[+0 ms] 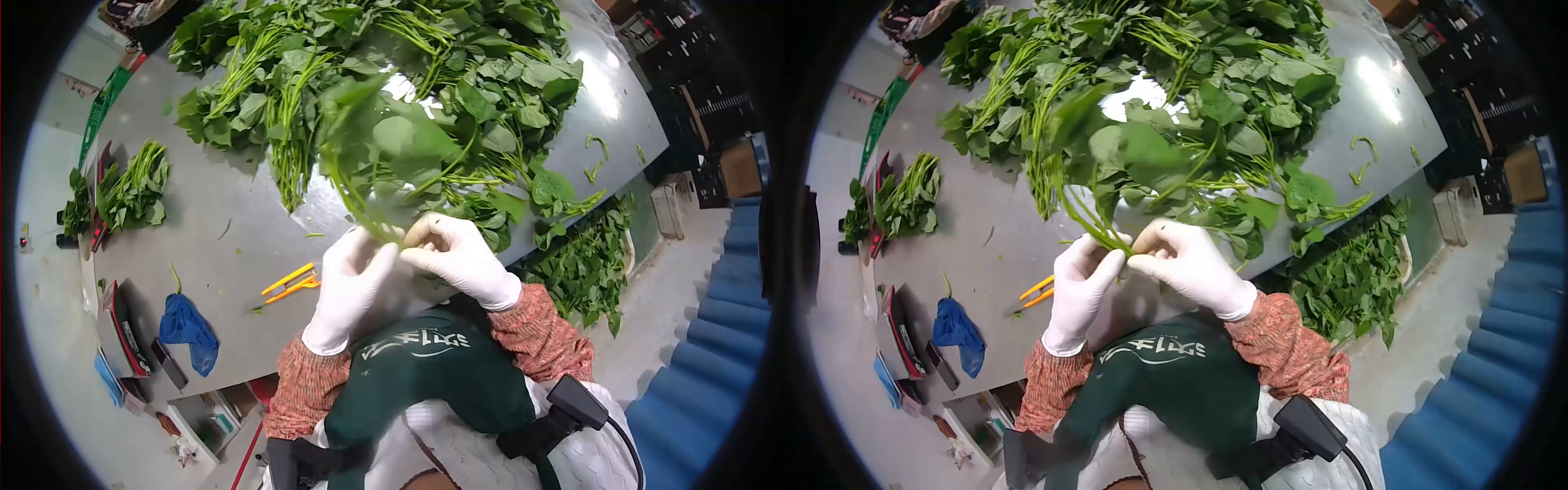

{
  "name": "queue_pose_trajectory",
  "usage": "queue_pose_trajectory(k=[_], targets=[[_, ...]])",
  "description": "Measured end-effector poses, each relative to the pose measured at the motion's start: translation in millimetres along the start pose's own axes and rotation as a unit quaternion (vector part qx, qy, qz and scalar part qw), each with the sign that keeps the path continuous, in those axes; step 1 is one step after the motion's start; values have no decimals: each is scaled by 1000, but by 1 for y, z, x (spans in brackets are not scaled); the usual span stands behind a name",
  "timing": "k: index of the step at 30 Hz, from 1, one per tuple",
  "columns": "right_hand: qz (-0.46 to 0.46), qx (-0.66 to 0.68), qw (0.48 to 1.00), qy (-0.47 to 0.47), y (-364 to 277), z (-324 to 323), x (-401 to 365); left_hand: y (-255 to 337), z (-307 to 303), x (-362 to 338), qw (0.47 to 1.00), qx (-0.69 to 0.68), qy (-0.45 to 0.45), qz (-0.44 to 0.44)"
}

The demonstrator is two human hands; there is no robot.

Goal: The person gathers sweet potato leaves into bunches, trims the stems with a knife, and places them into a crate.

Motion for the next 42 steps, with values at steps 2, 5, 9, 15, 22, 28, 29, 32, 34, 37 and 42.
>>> queue_pose_trajectory(k=[2,5,9,15,22,28,29,32,34,37,42], targets=[[7,-4,1000,24,3,0,-3,-3,1,-3,999,-36,35,-6],[-77,73,991,78,4,-5,-6,0,0,-2,990,-107,88,-5],[-163,148,950,222,-8,-67,-13,19,-15,0,971,-128,194,50],[-210,-160,915,305,-16,-92,-7,35,-30,4,963,-196,113,145],[-181,-444,827,294,-8,-91,29,31,-41,3,941,-301,68,142],[-127,-56,985,105,-28,-58,12,8,-43,6,931,-329,152,30],[-87,-19,993,83,-28,-50,9,4,-42,6,937,-310,159,-7],[-90,-3,994,59,-29,-29,5,-2,-30,8,950,-268,152,-51],[-159,-82,981,79,-23,-18,8,-5,-28,8,960,-241,135,-51],[-78,-106,991,28,-23,3,5,-4,-19,6,972,-200,115,-47],[2,7,1000,-28,-16,19,12,-5,-17,3,972,-196,103,-73]])
Point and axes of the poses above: each hand's wrist, its own x-axis towards the middle knuckle, its own z-axis out of the palm, y = z × x, the point moved 4 cm from there along x, towards the middle knuckle, and after that the axes turned 12 degrees about z, right-handed, at the moved point
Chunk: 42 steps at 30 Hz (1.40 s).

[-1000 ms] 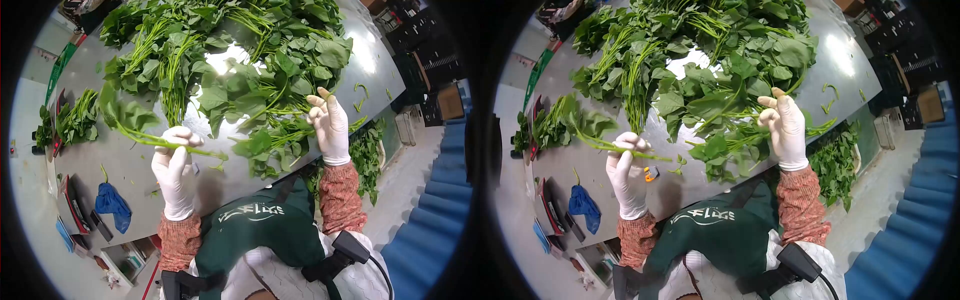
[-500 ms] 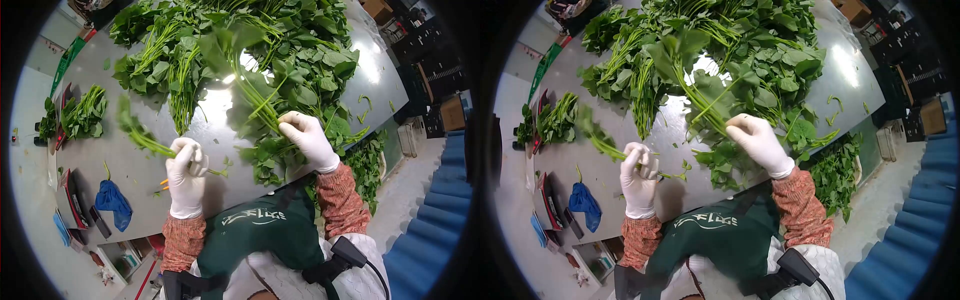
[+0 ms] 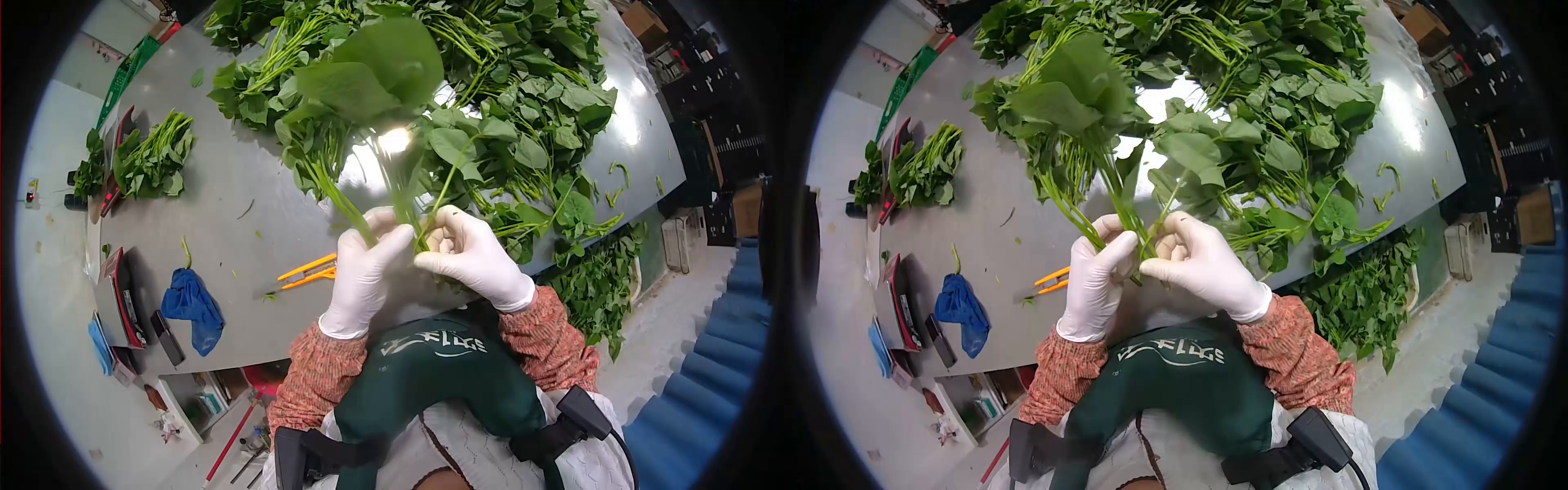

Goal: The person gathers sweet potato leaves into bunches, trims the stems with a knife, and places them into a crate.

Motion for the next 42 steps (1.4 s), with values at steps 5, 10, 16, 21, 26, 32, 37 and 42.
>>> queue_pose_trajectory(k=[5,10,16,21,26,32,37,42], targets=[[-28,8,999,46,11,-8,5,-6,-5,-2,999,-19,14,25],[-122,104,976,144,8,-27,-6,2,2,0,995,-43,61,63],[-221,444,858,138,18,-159,-11,43,-32,6,982,-51,62,171],[-87,-147,964,205,11,-106,-37,26,-30,8,988,-58,-1,142],[-201,-591,715,315,38,-123,-33,38,-19,5,986,-93,-2,136],[-202,-526,697,444,-4,-200,-75,27,-34,6,988,-31,53,142],[-183,-601,522,578,-16,-232,-79,23,-21,7,991,7,16,135],[-300,-536,651,446,-44,-137,-14,22,-12,6,993,-24,15,116]])
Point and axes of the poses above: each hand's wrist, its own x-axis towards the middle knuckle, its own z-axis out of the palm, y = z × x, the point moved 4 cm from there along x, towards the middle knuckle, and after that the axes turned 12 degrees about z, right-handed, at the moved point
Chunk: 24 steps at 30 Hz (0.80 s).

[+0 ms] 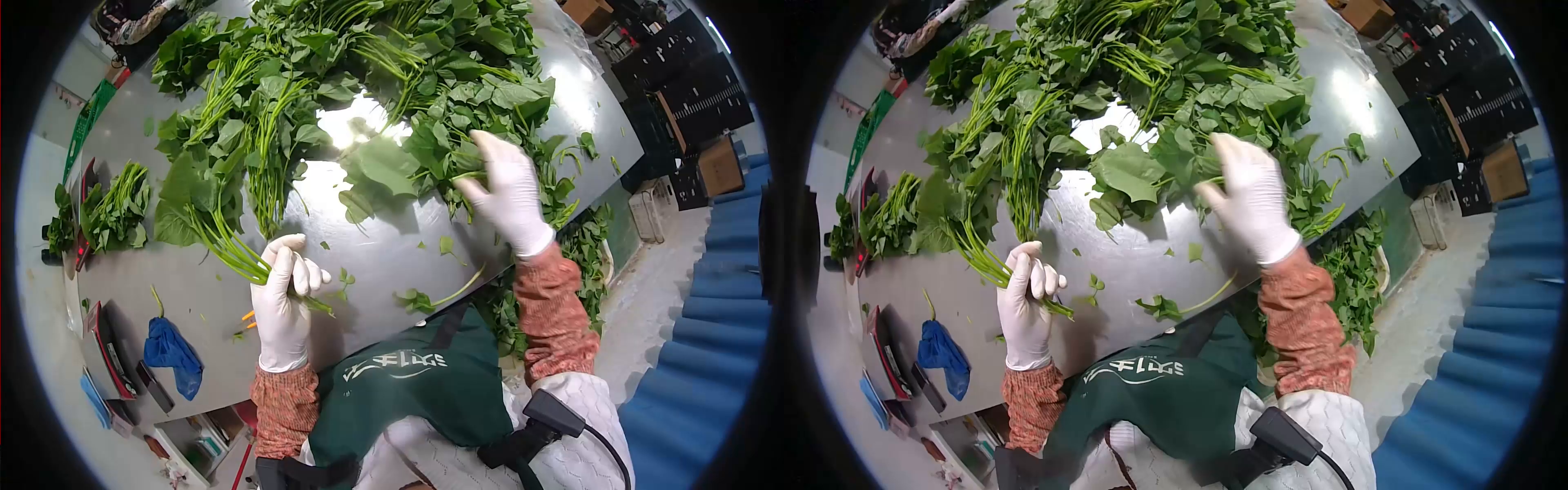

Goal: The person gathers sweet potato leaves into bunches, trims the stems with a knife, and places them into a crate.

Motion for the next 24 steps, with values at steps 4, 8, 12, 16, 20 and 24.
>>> queue_pose_trajectory(k=[4,8,12,16,20,24], targets=[[8,-91,991,-93,13,74,-2,4,-7,-5,1000,16,-8,-5],[265,369,868,-200,40,44,1,6,-20,-3,1000,-6,19,-16],[295,467,814,-180,63,16,1,-7,-12,4,999,-5,5,-41],[243,423,858,-158,67,7,-10,-11,5,5,999,-10,2,-53],[267,604,737,-147,52,12,-17,-13,4,3,993,-48,-2,-104],[190,909,310,-201,29,33,-9,-23,7,1,988,-48,18,-144]])
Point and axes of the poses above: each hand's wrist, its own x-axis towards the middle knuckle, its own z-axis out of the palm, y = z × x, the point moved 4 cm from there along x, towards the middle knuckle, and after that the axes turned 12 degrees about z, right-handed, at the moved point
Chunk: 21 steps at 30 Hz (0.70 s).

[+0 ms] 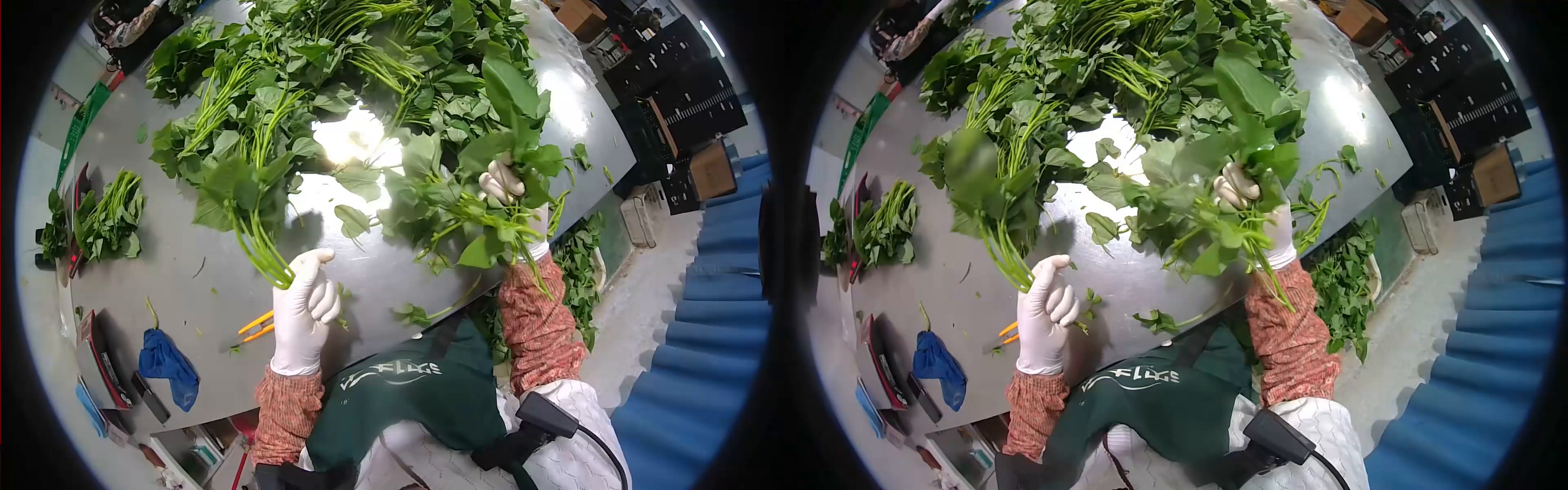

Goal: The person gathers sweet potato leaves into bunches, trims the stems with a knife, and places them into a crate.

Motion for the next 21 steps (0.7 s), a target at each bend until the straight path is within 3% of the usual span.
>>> queue_pose_trajectory(k=[1,3,4,5,6,7,9,11,13,14,15,17,18,19,21], targets=[[21,93,993,-68,5,3,8,-3,0,0,1000,-1,-4,-8],[59,104,975,-189,16,10,19,-9,1,1,1000,-1,-12,-25],[47,118,982,-140,24,10,20,-10,3,0,1000,2,-11,-26],[14,1,1000,10,28,5,22,-11,3,0,1000,-1,-10,-23],[-19,-116,980,161,27,3,21,-11,3,1,1000,-3,-10,-21],[-54,-269,940,203,19,-6,18,-11,2,0,1000,-6,-8,-19],[-103,-556,757,329,2,-23,12,-6,-1,-2,1000,-9,1,-12],[-82,-502,749,424,-12,-25,-7,-1,-7,-3,1000,-10,29,-5],[-162,-620,642,422,-21,-24,-23,1,-14,-4,999,-10,38,13],[-178,-748,475,429,-21,-4,-29,-1,-16,-3,999,-12,36,15],[-256,-815,342,391,-17,23,-33,-2,-17,-1,999,-16,34,17],[-231,-845,360,321,-6,44,-37,-3,-13,1,1000,-15,18,12],[-231,-841,413,263,9,55,-35,-4,-10,1,1000,-10,13,12],[-160,-901,327,236,31,69,-31,-4,-7,0,1000,-4,7,13],[-76,-953,225,186,59,46,-28,-2,-2,-2,1000,4,6,11]])
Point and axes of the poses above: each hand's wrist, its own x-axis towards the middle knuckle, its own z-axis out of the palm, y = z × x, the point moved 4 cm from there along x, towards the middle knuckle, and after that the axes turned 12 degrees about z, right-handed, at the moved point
